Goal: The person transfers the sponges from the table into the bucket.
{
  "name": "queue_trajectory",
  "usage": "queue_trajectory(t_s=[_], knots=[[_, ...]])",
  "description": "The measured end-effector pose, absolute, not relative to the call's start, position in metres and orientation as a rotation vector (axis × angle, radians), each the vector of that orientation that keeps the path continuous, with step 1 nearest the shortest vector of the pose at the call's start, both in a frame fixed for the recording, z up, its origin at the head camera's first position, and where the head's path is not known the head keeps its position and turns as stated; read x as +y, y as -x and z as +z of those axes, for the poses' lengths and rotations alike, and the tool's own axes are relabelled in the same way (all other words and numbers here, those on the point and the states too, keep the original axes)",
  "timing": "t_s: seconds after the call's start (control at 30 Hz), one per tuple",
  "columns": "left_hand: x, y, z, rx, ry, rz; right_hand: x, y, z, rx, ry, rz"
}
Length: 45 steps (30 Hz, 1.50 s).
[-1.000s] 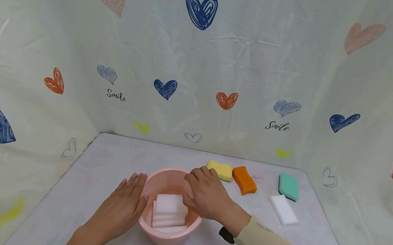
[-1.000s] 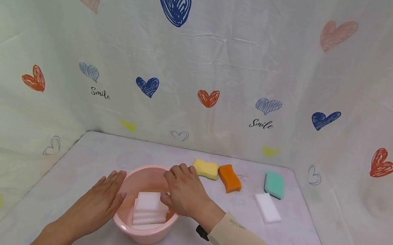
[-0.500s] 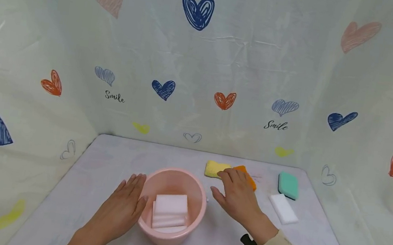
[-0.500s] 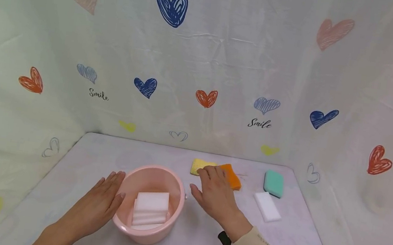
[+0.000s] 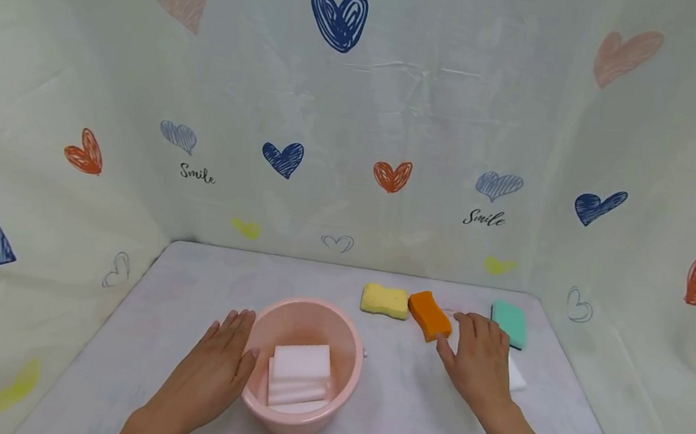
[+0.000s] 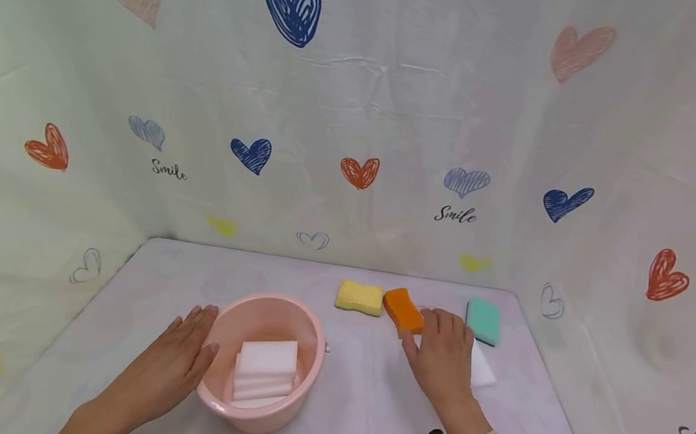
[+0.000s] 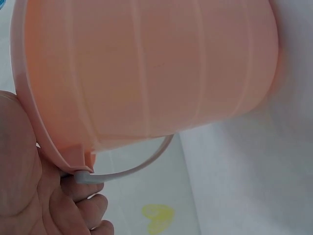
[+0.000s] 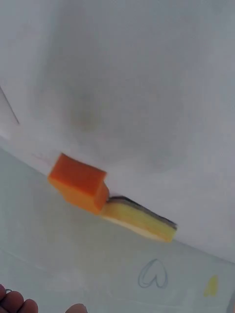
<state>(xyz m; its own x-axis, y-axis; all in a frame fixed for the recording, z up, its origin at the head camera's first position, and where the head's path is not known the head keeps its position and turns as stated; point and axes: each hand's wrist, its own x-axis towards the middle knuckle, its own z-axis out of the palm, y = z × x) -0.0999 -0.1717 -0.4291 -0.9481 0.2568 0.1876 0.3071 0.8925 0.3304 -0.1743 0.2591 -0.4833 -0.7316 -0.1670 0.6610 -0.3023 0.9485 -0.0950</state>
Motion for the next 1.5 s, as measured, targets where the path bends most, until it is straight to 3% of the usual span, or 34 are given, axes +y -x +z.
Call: queue_trajectory(t_s=[0.57,1.5], knots=[[-0.172,0.1,-0.431,-2.917,0.429,-0.569,0.348,0.155,-0.53,-2.72,0.092,0.188],[-0.173,0.1,-0.43,-2.903,0.437,-0.571,0.363,0.166,-0.529,-3.049,0.337,0.264]])
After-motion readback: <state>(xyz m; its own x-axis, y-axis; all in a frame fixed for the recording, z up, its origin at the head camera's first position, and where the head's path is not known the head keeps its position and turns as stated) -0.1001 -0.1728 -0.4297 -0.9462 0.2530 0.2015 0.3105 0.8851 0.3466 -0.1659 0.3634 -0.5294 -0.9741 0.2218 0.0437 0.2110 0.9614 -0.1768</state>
